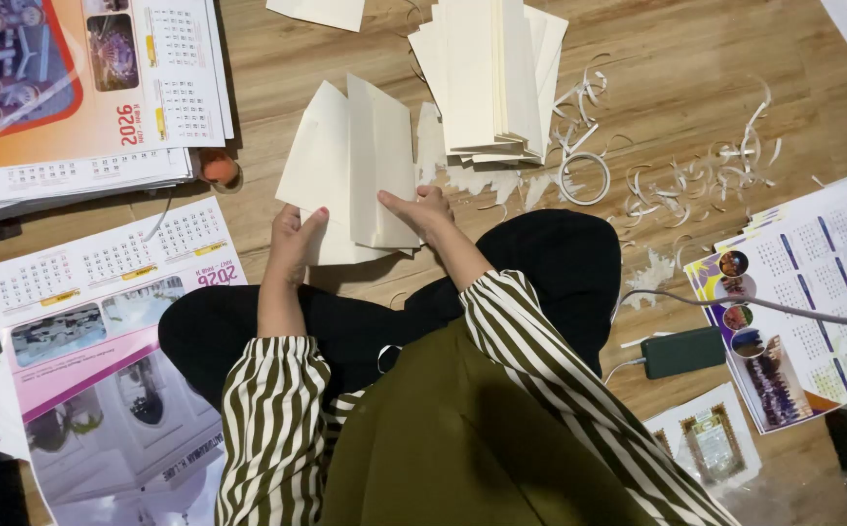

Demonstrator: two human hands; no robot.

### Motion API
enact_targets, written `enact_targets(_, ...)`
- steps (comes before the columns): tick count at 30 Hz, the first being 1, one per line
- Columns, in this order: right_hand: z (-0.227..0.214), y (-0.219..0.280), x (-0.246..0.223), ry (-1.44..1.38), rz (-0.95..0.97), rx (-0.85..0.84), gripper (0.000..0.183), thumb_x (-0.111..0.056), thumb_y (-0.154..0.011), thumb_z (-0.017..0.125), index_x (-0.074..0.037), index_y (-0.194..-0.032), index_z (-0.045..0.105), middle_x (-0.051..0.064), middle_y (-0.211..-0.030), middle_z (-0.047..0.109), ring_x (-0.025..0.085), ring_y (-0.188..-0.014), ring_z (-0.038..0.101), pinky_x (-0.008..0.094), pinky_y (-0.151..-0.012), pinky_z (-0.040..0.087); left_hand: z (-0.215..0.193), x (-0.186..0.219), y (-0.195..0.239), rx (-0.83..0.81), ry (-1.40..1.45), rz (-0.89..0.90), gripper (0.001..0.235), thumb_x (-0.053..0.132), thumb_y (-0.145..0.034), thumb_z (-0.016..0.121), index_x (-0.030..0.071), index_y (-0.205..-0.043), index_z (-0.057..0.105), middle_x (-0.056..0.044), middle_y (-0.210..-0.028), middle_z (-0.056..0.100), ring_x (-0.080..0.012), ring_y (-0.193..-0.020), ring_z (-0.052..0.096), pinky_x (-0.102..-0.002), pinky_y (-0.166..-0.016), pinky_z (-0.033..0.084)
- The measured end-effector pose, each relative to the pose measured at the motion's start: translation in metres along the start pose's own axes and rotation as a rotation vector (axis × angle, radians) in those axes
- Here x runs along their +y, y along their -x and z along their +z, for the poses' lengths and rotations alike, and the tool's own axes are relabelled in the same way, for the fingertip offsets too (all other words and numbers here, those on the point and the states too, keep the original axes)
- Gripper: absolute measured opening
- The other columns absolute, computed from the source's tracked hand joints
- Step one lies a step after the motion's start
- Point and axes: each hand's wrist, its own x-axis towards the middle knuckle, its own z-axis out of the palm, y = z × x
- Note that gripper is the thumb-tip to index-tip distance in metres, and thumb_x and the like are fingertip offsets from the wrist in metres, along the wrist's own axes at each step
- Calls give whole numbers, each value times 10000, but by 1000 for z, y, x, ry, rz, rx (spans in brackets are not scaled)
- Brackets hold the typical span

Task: Folding and stacking paper sheets on the floor in a print shop environment.

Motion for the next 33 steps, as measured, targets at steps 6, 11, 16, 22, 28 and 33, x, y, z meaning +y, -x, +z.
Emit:
enact_targets(6, 0, 6, -1, -366, -74, -254, 771, -533, -572, 837, 6, -1068, 597, 197, -1071, 541, 255, -996, 522, 309, -868, 420, 4, 4, 3, -34, 97, -10, 266, 138, -757, 708, 67, -969, 563, -71, -801, 647, -175, -729, 664, -301, -684, 571)
enact_targets(11, 8, 1, 4, -410, -36, -403, 915, -648, -628, 726, -85, -1280, 418, 186, -1219, 457, 277, -1035, 498, 329, -777, 426, -4, -8, -4, -73, 167, 5, 291, 115, -755, 685, 66, -1019, 573, -109, -848, 650, -214, -761, 669, -339, -704, 570)
enact_targets(16, 13, 4, 4, -632, -49, -413, 753, -509, -683, 775, -114, -1214, 415, 111, -1053, 498, 233, -924, 567, 288, -697, 516, 0, 1, 2, -56, 204, 50, 307, 110, -761, 675, 58, -1045, 572, -101, -866, 650, -205, -780, 666, -334, -720, 572)
enact_targets(22, 5, 19, -12, -456, 23, -504, 1017, -616, -632, 744, -82, -1351, 260, 271, -1416, 144, 408, -1273, 281, 484, -976, 325, 7, 10, 8, -68, 187, 41, 313, 127, -756, 685, 67, -1044, 578, -101, -873, 655, -208, -786, 665, -340, -741, 565)
enact_targets(28, 13, -26, 25, -664, -5, -471, 708, -449, -709, 788, -94, -1227, 460, 154, -1153, 511, 305, -991, 577, 393, -779, 529, -5, -4, 10, -48, 137, 121, 368, 106, -766, 690, 40, -1100, 551, -122, -914, 641, -235, -811, 655, -368, -747, 557)
enact_targets(33, -8, -42, 20, -895, -146, -332, 218, -246, -832, 647, -104, -924, 509, 54, -841, 625, 191, -806, 652, 281, -726, 552, 1, 18, 17, 94, 90, 301, 270, 125, -843, 624, 30, -1074, 521, -95, -873, 616, -193, -780, 637, -336, -708, 566)
